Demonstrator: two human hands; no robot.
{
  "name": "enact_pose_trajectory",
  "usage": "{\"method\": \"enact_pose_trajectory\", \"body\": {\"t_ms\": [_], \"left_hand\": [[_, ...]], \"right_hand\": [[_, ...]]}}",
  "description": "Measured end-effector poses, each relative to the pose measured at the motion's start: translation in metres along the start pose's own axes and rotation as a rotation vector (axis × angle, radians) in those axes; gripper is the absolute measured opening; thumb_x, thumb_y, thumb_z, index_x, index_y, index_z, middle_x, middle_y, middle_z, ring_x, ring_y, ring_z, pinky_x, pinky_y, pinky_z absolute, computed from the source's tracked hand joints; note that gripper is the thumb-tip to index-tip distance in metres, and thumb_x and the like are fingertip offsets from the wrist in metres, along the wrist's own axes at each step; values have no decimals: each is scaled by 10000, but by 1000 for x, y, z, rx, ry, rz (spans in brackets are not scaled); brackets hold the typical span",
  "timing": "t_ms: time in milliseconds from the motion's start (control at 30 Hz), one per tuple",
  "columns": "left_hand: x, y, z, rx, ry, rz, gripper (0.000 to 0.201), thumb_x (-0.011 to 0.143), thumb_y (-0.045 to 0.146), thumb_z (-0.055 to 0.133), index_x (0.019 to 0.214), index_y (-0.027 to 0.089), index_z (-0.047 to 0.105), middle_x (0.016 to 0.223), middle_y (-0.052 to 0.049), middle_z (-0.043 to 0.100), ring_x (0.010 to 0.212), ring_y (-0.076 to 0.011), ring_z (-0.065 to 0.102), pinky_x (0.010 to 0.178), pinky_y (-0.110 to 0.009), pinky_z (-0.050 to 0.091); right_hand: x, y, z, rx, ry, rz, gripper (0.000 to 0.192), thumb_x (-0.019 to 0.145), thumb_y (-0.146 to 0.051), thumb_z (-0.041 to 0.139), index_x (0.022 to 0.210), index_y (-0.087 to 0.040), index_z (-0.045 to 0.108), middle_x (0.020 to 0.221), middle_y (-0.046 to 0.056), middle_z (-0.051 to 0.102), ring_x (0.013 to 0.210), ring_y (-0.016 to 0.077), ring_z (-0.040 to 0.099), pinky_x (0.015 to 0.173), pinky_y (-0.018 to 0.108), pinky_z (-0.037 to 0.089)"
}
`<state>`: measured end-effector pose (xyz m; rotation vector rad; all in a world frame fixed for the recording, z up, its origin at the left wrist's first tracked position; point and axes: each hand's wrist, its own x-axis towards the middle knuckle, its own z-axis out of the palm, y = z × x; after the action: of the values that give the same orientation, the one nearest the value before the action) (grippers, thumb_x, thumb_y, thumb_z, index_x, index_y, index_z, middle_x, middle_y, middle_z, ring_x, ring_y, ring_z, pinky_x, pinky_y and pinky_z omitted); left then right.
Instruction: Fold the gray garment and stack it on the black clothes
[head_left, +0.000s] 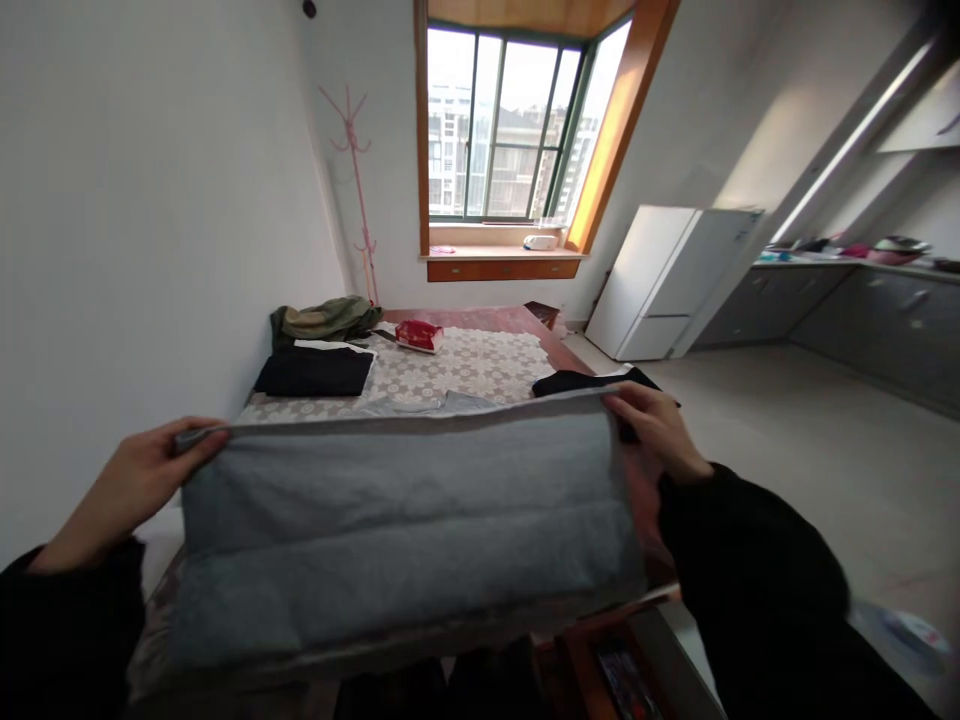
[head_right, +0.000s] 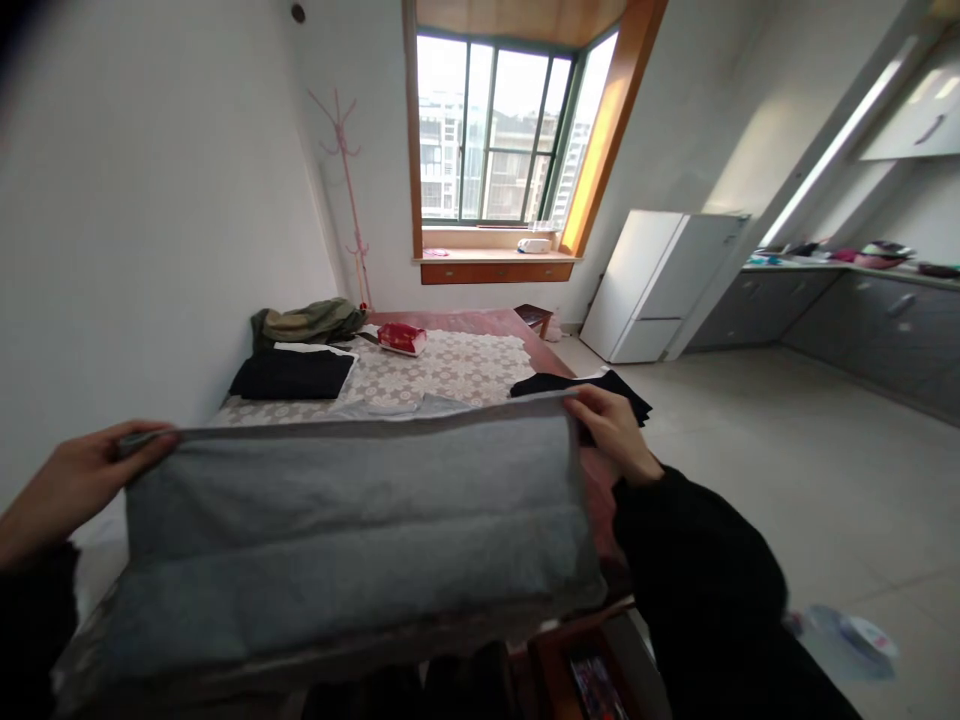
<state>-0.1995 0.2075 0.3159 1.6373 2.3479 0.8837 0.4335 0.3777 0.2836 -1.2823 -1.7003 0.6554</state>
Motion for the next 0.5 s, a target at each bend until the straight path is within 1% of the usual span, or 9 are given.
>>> {"method": "enact_pose_trajectory", "body": {"t_ms": [33, 100, 133, 200, 300, 367, 433, 500], "left_hand": [[18, 5, 6, -42, 22, 18, 682, 763, 766, 537, 1082, 193, 726, 830, 31, 751, 814, -185, 669, 758, -244, 531], [55, 12, 27, -31, 2, 19, 610, 809, 634, 551, 1103, 127, 719, 845, 5, 742, 833, -184, 647, 790, -248, 507], [72, 14, 40, -4, -7, 1, 571, 827, 581, 541, 1099, 111, 718, 829, -2, 734, 836, -188, 642, 808, -256, 503], [100, 14, 69, 24, -17, -23, 458, 818, 475, 567, 1036, 110, 739, 781, -22, 724, 835, -207, 647, 807, -268, 504], [120, 7, 108, 55, -8, -64, 309, 783, 370, 615, 939, 139, 749, 783, -54, 736, 854, -227, 661, 804, -280, 511], [123, 3, 125, 69, 7, -94, 267, 784, 330, 621, 934, 142, 736, 852, -83, 754, 887, -236, 671, 827, -294, 518], [119, 2, 133, 74, 27, -123, 332, 797, 308, 606, 1044, 109, 703, 1010, -132, 758, 938, -243, 681, 864, -312, 524], [107, 3, 130, 67, 50, -135, 499, 812, 320, 586, 1245, 72, 608, 1241, -180, 698, 1038, -247, 675, 908, -323, 525]], "right_hand": [[27, 4, 16, -83, -13, -20, 389, 861, -538, 633, 994, -181, 709, 864, 57, 721, 744, 202, 639, 623, 272, 492], [72, 13, 47, -331, -43, 20, 366, 928, -456, 519, 1037, -157, 699, 902, 73, 737, 733, 193, 640, 633, 272, 489], [89, 18, 62, -384, -48, 27, 327, 923, -405, 528, 1026, -151, 706, 914, 84, 744, 762, 199, 650, 667, 275, 493], [109, 25, 88, -469, -54, 48, 238, 889, -328, 572, 957, -159, 724, 920, 93, 754, 833, 212, 664, 733, 280, 491], [117, 33, 118, -548, -66, 84, 140, 845, -258, 619, 852, -172, 729, 894, 104, 758, 882, 237, 676, 772, 298, 478], [115, 34, 129, -592, -64, 101, 133, 853, -233, 612, 877, -175, 729, 909, 114, 757, 909, 250, 682, 791, 311, 471], [109, 33, 132, -618, -54, 96, 190, 872, -236, 603, 1011, -178, 719, 1002, 120, 753, 974, 252, 678, 828, 315, 465], [99, 33, 125, -626, -66, 71, 282, 890, -265, 600, 1151, -189, 678, 1093, 107, 739, 1004, 231, 669, 847, 300, 461]]}}
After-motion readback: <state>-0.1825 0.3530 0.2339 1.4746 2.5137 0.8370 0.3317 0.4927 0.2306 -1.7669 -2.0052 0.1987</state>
